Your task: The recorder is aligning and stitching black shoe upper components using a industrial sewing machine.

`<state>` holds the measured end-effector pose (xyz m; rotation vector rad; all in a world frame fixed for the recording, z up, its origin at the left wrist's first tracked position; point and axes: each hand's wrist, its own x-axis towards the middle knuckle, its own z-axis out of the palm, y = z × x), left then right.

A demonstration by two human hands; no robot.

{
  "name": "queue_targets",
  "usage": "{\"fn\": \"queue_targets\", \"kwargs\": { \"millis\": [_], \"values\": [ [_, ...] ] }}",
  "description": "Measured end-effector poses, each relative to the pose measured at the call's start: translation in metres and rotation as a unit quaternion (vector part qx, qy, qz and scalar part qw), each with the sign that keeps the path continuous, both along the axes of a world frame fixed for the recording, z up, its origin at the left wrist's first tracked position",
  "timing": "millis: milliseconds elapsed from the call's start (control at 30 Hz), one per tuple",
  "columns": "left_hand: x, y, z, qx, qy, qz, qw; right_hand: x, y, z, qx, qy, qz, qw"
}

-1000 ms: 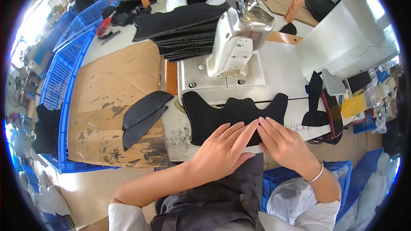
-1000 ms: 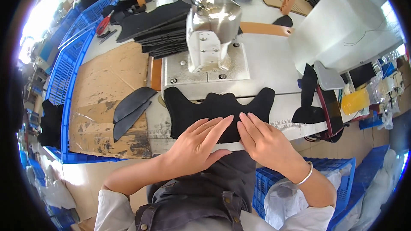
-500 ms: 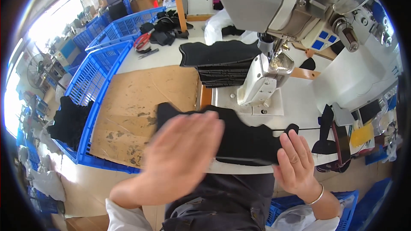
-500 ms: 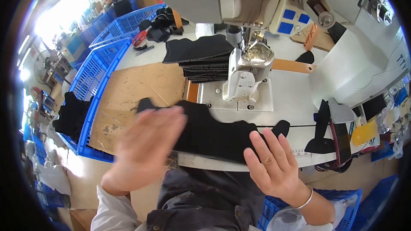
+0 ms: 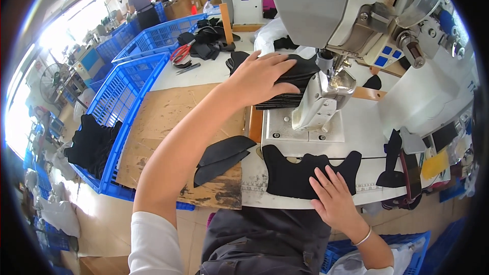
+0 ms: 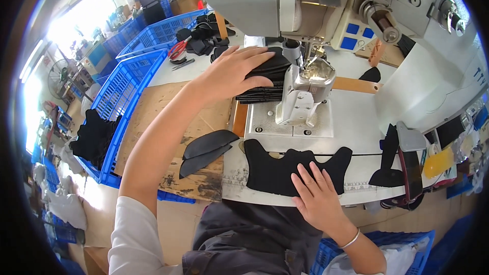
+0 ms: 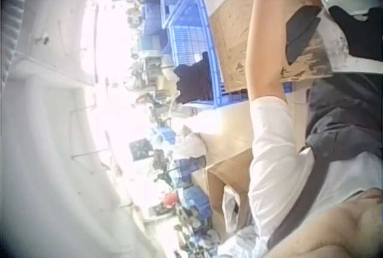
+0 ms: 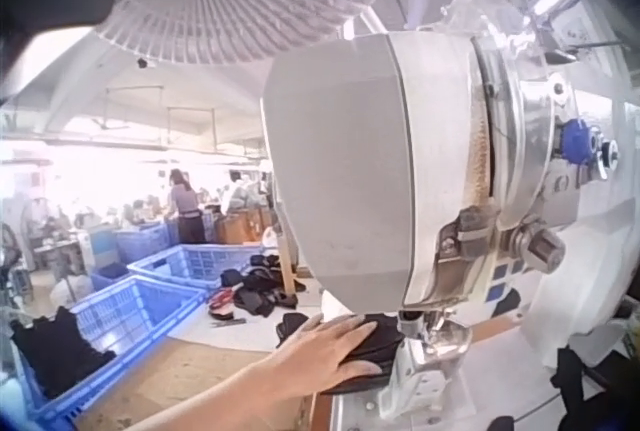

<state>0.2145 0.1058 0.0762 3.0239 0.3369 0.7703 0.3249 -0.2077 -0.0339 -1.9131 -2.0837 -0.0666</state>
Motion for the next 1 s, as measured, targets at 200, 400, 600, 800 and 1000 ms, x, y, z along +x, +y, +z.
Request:
{"fn": "queue_targets", "kwargs": {
  "millis": [200,400,600,800,1000],
  "values": [
    [0.009,0.02,0.007,0.099,-0.009,-0.06,0.993,-0.001,0.004,-0.005,0.0,0.017,0.026,1.0],
    [-0.06,-0.023,-0.014,0.111,-0.209,0.031,0.971,0.001,0.003,0.0,0.074,0.032,0.035,0.996],
    [-0.106,-0.021,-0.07,-0.271,0.038,0.082,0.958,-0.024,0.065,0.021,0.114,0.044,0.132,0.984],
    [-0.099,-0.01,-0.092,-0.287,0.118,0.017,0.951,-0.054,0.121,0.015,0.098,0.048,0.168,0.98],
    [-0.111,-0.021,-0.067,-0.408,0.115,0.057,0.904,-0.083,0.14,0.007,0.113,-0.026,0.271,0.956]
  ]
}}
